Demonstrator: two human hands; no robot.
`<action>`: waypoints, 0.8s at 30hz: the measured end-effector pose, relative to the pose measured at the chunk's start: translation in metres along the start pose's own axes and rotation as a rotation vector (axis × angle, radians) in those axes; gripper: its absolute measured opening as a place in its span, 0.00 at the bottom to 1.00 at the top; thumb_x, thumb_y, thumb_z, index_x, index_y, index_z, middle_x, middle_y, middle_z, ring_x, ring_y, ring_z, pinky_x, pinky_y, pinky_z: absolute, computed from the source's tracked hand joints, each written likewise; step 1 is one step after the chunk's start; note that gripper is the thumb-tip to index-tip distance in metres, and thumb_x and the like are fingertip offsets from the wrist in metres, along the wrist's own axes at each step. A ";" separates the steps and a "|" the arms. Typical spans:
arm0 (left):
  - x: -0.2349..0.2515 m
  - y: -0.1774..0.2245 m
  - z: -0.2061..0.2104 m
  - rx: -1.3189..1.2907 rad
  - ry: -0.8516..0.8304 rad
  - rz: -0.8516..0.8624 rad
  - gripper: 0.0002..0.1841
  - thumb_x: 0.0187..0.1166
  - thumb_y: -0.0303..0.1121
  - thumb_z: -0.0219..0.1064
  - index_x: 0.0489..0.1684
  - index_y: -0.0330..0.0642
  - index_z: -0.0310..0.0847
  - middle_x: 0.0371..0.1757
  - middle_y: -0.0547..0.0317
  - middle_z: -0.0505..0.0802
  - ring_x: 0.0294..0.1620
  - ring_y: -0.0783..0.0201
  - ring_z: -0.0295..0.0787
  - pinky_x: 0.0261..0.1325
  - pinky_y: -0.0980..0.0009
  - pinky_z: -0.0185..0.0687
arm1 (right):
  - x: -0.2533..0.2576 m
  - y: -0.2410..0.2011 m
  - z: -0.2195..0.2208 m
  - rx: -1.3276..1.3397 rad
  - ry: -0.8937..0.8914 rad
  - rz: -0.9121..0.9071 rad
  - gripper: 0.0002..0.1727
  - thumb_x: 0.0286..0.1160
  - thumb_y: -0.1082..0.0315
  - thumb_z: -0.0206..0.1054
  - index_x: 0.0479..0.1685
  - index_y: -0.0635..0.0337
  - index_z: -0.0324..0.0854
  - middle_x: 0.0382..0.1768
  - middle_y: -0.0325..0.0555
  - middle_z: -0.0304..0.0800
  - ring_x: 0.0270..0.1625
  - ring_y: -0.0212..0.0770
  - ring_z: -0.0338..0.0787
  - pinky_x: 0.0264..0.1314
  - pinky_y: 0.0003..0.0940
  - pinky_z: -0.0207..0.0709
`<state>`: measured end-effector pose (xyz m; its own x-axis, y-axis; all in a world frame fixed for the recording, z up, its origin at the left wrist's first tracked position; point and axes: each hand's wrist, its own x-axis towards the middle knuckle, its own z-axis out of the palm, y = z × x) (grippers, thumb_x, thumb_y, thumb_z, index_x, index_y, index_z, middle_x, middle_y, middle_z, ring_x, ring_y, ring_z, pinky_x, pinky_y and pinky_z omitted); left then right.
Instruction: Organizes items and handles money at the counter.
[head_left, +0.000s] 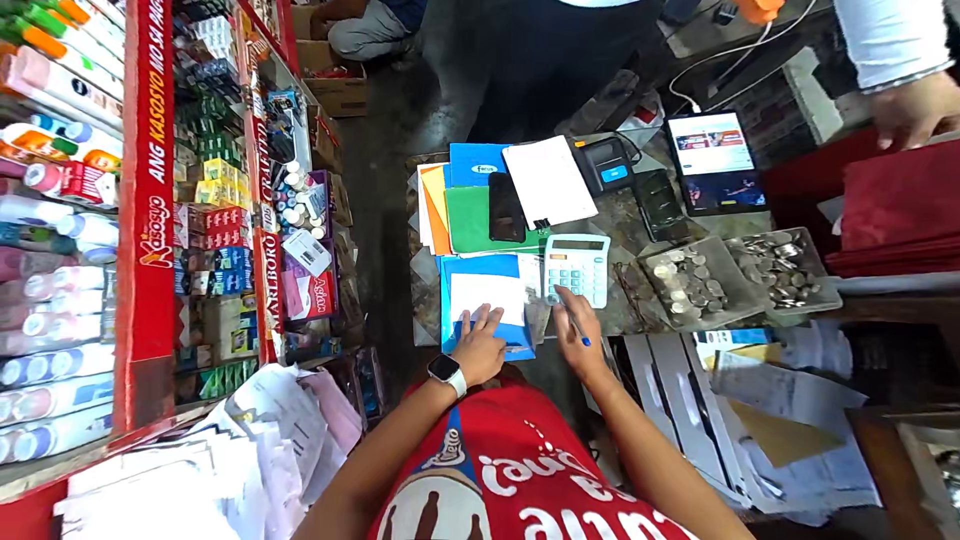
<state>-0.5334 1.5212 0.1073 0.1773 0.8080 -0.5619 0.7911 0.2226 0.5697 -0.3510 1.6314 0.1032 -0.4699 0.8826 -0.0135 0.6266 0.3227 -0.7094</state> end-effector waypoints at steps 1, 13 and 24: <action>-0.003 -0.001 -0.001 0.003 0.007 -0.002 0.21 0.90 0.38 0.51 0.55 0.37 0.90 0.97 0.45 0.51 0.98 0.42 0.31 0.91 0.31 0.20 | 0.000 -0.007 0.009 0.074 0.004 -0.019 0.22 0.84 0.68 0.53 0.67 0.70 0.84 0.52 0.67 0.90 0.56 0.62 0.89 0.63 0.59 0.78; -0.009 -0.014 0.003 -0.046 -0.006 -0.037 0.20 0.89 0.35 0.51 0.55 0.34 0.90 0.95 0.42 0.53 0.97 0.38 0.35 0.95 0.43 0.34 | 0.029 -0.028 0.079 -0.013 -0.051 -0.048 0.14 0.74 0.65 0.66 0.47 0.67 0.91 0.41 0.59 0.93 0.49 0.62 0.90 0.63 0.60 0.74; -0.008 -0.015 0.005 -0.060 -0.004 -0.026 0.19 0.89 0.36 0.52 0.55 0.34 0.90 0.95 0.40 0.55 0.96 0.37 0.35 0.94 0.42 0.34 | 0.021 -0.024 0.073 -0.100 -0.014 -0.190 0.12 0.71 0.64 0.67 0.40 0.63 0.93 0.36 0.56 0.95 0.45 0.61 0.91 0.63 0.63 0.72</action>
<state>-0.5443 1.5085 0.1006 0.1596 0.7993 -0.5793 0.7592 0.2757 0.5896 -0.4211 1.6174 0.0683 -0.5934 0.7983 0.1032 0.5843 0.5154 -0.6269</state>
